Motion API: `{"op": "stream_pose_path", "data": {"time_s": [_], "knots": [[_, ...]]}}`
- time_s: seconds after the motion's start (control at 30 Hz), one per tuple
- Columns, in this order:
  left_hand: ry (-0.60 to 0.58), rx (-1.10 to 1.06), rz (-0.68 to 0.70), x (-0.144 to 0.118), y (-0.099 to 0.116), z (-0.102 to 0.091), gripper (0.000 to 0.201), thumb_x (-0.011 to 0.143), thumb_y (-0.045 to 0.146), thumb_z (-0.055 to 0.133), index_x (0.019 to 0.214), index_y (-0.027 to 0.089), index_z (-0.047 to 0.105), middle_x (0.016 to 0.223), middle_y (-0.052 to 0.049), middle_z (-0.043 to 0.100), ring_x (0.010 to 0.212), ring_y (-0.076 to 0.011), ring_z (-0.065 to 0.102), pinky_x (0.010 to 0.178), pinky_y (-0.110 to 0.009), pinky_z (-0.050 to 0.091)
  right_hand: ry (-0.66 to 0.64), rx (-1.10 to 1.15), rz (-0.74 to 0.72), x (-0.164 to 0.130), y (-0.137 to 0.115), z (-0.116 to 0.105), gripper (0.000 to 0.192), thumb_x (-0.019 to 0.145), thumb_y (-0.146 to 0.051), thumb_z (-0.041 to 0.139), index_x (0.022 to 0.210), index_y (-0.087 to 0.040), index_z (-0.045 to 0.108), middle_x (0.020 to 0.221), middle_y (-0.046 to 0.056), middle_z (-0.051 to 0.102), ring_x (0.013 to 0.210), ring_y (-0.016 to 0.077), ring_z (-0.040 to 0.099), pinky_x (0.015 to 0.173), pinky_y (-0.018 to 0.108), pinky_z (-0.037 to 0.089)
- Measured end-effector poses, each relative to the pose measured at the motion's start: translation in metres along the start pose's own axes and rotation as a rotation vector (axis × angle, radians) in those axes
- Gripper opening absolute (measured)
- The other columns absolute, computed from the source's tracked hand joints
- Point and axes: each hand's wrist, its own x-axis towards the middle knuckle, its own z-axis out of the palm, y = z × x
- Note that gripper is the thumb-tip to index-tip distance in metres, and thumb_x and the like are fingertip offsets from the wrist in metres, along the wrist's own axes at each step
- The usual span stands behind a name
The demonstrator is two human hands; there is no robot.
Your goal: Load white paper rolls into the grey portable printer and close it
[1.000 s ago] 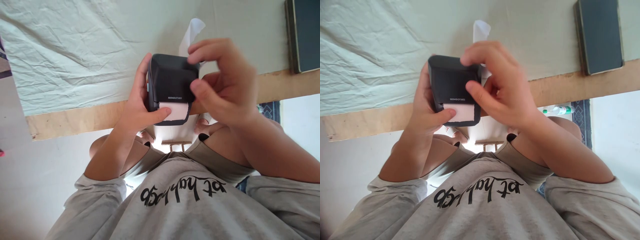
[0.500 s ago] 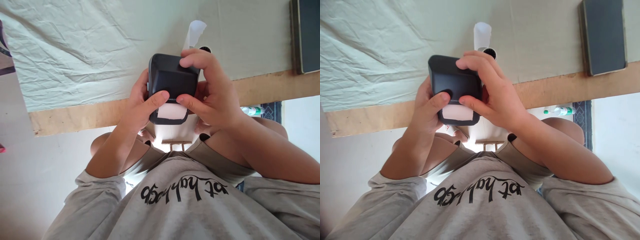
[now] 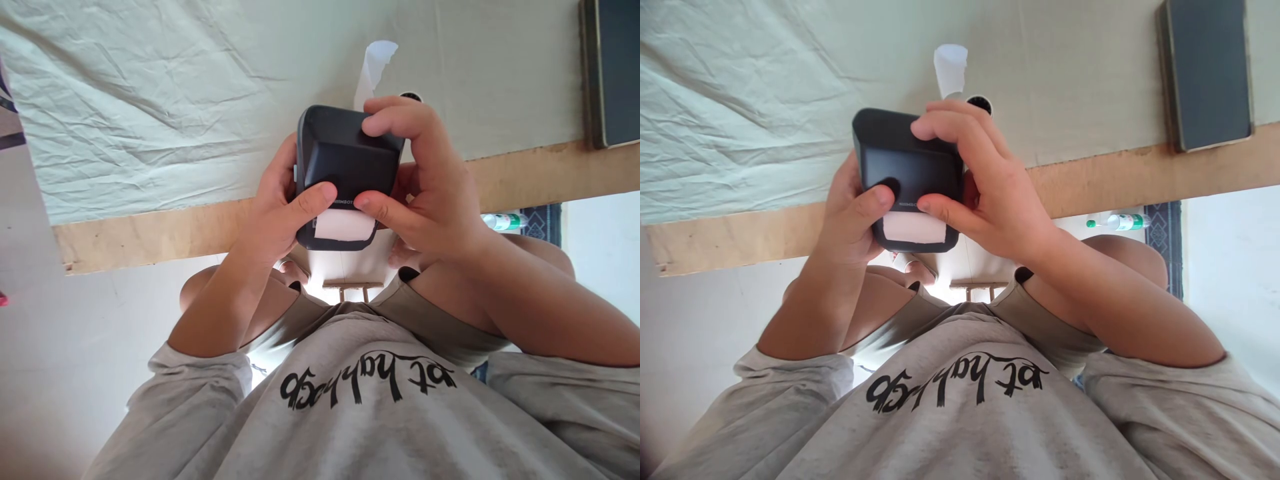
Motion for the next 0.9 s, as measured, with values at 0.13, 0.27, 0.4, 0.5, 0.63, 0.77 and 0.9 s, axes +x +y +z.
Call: {"op": "stream_pose_path", "data": {"time_s": [0.13,0.27,0.4,0.5,0.63,0.77,0.9], "knots": [[0.028,0.016,0.085,0.004,-0.004,0.004,0.046,0.086,0.052,0.053,0.123,0.025,0.054,0.107,-0.006,0.059,0.105,-0.024,0.063,0.075,-0.032,0.053,0.018,0.02,-0.006,-0.001,0.005,0.001,0.049,0.088,-0.044,0.06,0.129,-0.025,0.039,0.149,0.009,0.036,0.118,0.0232,0.058,0.066,0.026,0.06],[0.049,0.011,0.067,0.005,-0.005,0.009,0.046,0.088,0.054,0.047,0.121,0.022,0.054,0.111,-0.006,0.06,0.123,-0.0292,0.056,0.085,-0.037,0.055,0.021,0.008,-0.015,-0.001,0.008,0.002,0.049,0.089,-0.042,0.06,0.13,-0.025,0.038,0.148,0.009,0.038,0.121,0.0233,0.057,0.055,0.021,0.055],[0.061,-0.026,0.064,0.004,-0.007,0.005,0.044,0.09,0.05,0.045,0.123,0.023,0.054,0.11,-0.007,0.061,0.127,-0.0299,0.053,0.089,-0.04,0.055,0.055,-0.072,-0.083,-0.001,0.005,0.003,0.047,0.089,-0.041,0.059,0.128,-0.022,0.041,0.147,0.012,0.041,0.122,0.024,0.056,0.059,0.025,0.056],[-0.032,-0.073,0.068,0.007,-0.007,-0.001,0.045,0.087,0.054,0.049,0.121,0.026,0.058,0.113,-0.007,0.064,0.127,-0.0302,0.053,0.093,-0.042,0.054,0.075,-0.103,-0.154,-0.001,0.003,0.004,0.043,0.089,-0.037,0.06,0.126,-0.021,0.044,0.145,0.013,0.044,0.126,0.0246,0.052,0.057,0.026,0.054],[0.031,-0.13,0.018,0.008,-0.005,-0.004,0.051,0.084,0.066,0.047,0.107,0.023,0.065,0.107,-0.007,0.069,0.129,-0.0321,0.051,0.104,-0.043,0.049,0.073,-0.077,-0.153,-0.001,0.002,0.003,0.037,0.092,-0.032,0.054,0.126,-0.02,0.044,0.144,0.011,0.044,0.11,0.0192,0.061,0.051,0.023,0.051],[0.159,-0.149,-0.091,0.005,-0.003,-0.001,0.049,0.088,0.064,0.042,0.103,0.024,0.067,0.103,-0.004,0.072,0.127,-0.0275,0.055,0.107,-0.04,0.048,0.082,-0.112,-0.133,-0.002,0.002,0.002,0.031,0.094,-0.028,0.049,0.125,-0.026,0.044,0.144,0.006,0.043,0.102,0.0153,0.062,0.054,0.023,0.054],[0.199,-0.148,-0.092,0.003,-0.002,0.001,0.047,0.09,0.062,0.041,0.095,0.023,0.067,0.094,-0.004,0.07,0.123,-0.0264,0.059,0.1,-0.038,0.052,0.112,-0.179,-0.138,-0.002,-0.001,0.001,0.03,0.091,-0.026,0.051,0.121,-0.029,0.045,0.132,0.005,0.046,0.091,0.0141,0.059,0.051,0.025,0.052]]}}
